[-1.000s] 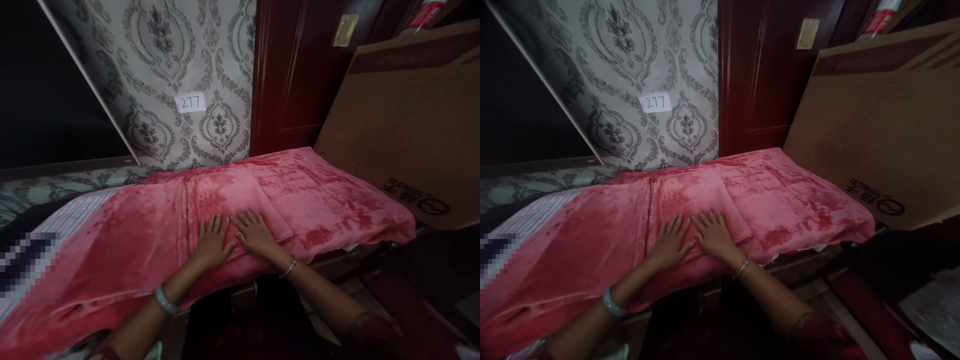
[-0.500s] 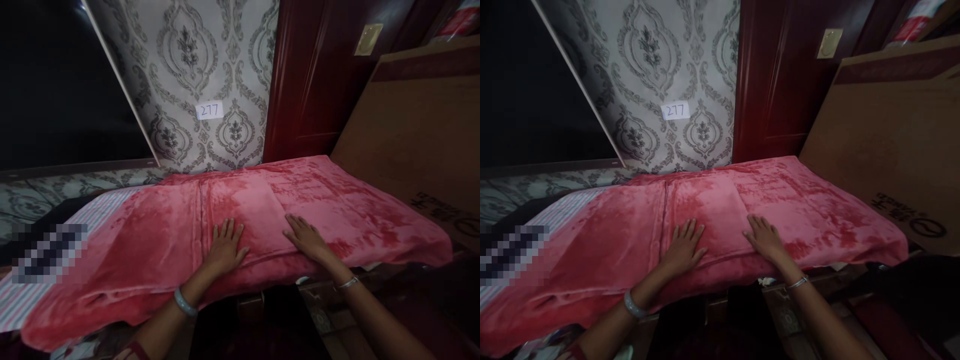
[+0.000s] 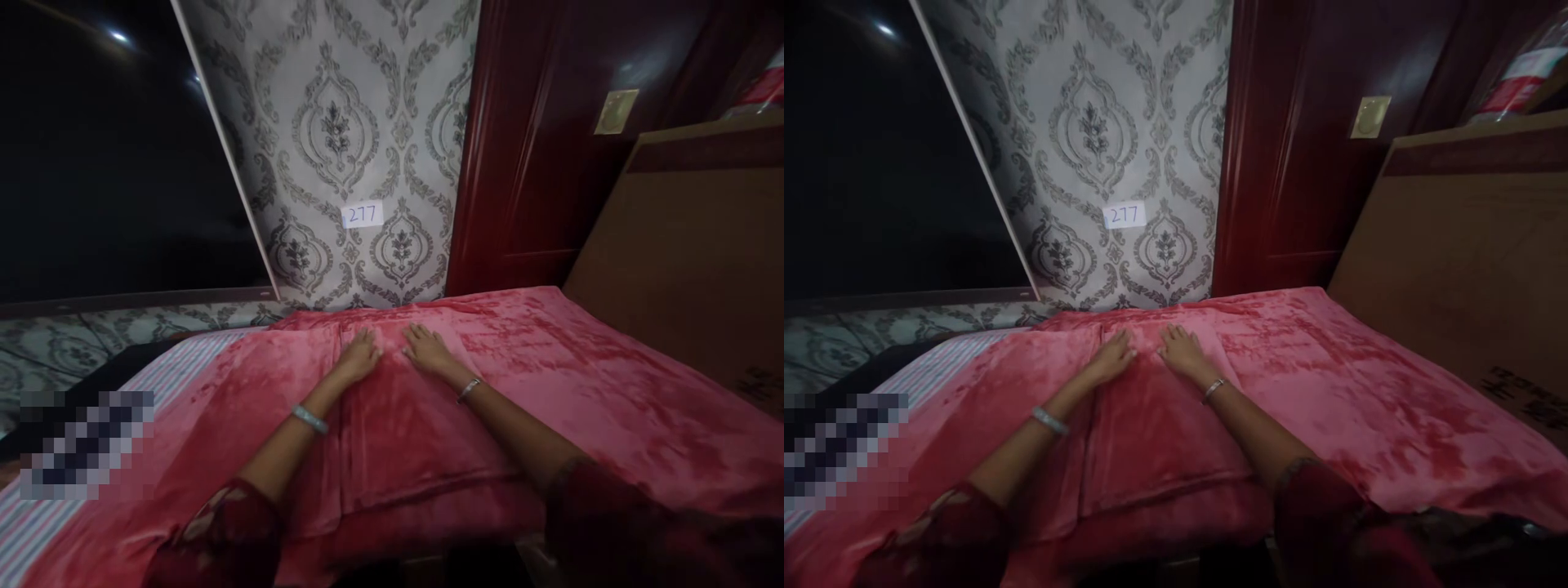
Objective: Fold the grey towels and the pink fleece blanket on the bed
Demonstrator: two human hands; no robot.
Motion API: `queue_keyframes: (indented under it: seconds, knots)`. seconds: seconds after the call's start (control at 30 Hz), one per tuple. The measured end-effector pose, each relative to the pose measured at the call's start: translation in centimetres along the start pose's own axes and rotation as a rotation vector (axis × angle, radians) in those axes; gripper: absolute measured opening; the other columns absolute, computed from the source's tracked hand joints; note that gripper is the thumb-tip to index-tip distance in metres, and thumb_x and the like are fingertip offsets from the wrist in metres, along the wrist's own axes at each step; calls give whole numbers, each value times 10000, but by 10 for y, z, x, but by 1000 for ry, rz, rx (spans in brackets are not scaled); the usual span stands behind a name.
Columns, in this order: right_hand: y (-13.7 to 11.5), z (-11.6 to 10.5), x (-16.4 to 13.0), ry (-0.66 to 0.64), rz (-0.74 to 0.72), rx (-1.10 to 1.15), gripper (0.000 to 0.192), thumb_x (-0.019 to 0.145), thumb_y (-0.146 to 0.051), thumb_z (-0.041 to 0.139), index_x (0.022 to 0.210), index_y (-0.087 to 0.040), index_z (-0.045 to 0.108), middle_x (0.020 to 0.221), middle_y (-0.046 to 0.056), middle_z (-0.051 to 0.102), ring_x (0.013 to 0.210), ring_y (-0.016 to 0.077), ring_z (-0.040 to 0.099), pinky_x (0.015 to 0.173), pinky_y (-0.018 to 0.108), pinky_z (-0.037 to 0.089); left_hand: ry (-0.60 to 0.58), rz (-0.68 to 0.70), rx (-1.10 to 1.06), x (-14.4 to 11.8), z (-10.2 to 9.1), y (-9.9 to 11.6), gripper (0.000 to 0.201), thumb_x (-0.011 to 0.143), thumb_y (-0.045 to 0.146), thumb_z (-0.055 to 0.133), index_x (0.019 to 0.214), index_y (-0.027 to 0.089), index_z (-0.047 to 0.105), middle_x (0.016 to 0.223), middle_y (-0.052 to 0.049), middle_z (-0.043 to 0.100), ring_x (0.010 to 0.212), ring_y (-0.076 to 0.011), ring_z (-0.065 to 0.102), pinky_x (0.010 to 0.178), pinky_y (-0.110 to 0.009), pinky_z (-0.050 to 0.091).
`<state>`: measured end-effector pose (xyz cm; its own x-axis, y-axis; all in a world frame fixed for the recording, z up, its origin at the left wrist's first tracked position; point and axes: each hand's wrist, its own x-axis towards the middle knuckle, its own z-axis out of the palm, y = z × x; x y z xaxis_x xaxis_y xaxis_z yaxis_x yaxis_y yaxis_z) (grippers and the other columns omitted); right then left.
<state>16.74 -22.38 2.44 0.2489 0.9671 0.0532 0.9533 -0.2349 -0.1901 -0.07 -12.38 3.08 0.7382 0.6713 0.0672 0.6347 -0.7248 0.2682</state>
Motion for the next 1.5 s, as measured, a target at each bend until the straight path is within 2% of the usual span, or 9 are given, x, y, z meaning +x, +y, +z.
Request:
queue_keyframes:
  seconds: [0.13,0.43,0.6,0.77,0.87,0.97,1.2,1.37,1.5]
  knots:
    - [-6,16,37,-4,-9,-2,591,1031,-352,348,1600,-213,268,1660,121,213,1534,266,169,1197,533,218,36,-67,35,30,18,-12,631,988,364,372,1555,97,296,1648,-203,227,1540,-319,181,1220,-598,174]
    - [32,68,43,96,99,-47,587,1033,-486,295,1564,-244,365,1654,77,255,1523,294,189,1195,573,172,7,-64,110,25,57,-24,642,998,473,322,1561,166,315,1668,-151,199,1551,-286,144,1218,-605,177]
    - [29,67,39,124,117,-67,568,1035,-445,294,1549,-225,394,1649,86,268,1509,298,232,1190,556,206,11,-49,102,24,50,-18,639,993,478,347,1539,146,354,1648,-171,256,1540,-300,188,1219,-603,177]
    - [28,66,38,121,120,-70,568,1033,-437,296,1546,-218,400,1644,86,280,1506,298,244,1186,558,221,44,-113,93,32,16,-28,581,984,441,381,1508,192,410,1619,-96,360,1524,-229,246,1261,-465,134]
    - [28,66,37,117,118,-67,564,1037,-438,291,1549,-225,395,1645,78,279,1504,297,249,1186,557,221,119,-298,111,37,-1,-48,627,997,433,285,1532,111,351,1632,-185,293,1534,-302,202,1243,-544,131]
    - [28,66,37,117,112,-69,566,1040,-452,288,1553,-235,389,1643,79,286,1506,303,244,1189,563,208,123,-422,115,36,7,-63,683,989,502,246,1546,117,334,1630,-218,273,1519,-392,203,1186,-658,186]
    - [30,68,40,124,116,-40,569,1037,-461,291,1557,-247,380,1649,77,270,1513,302,220,1198,566,185,75,-368,155,28,44,-64,690,973,549,264,1576,218,309,1673,-126,208,1542,-356,140,1202,-658,95]
    - [30,66,36,133,105,-27,572,1033,-451,293,1551,-229,392,1648,87,272,1507,307,229,1197,567,185,-34,-328,50,31,18,-63,674,990,516,240,1588,205,263,1671,-124,192,1549,-297,144,1215,-615,130]
    - [31,61,35,116,94,-18,570,1035,-455,288,1548,-232,397,1643,98,283,1502,310,237,1184,571,209,-66,-262,2,1,1,-41,657,1001,519,261,1588,224,265,1660,-105,238,1537,-259,203,1229,-513,208]
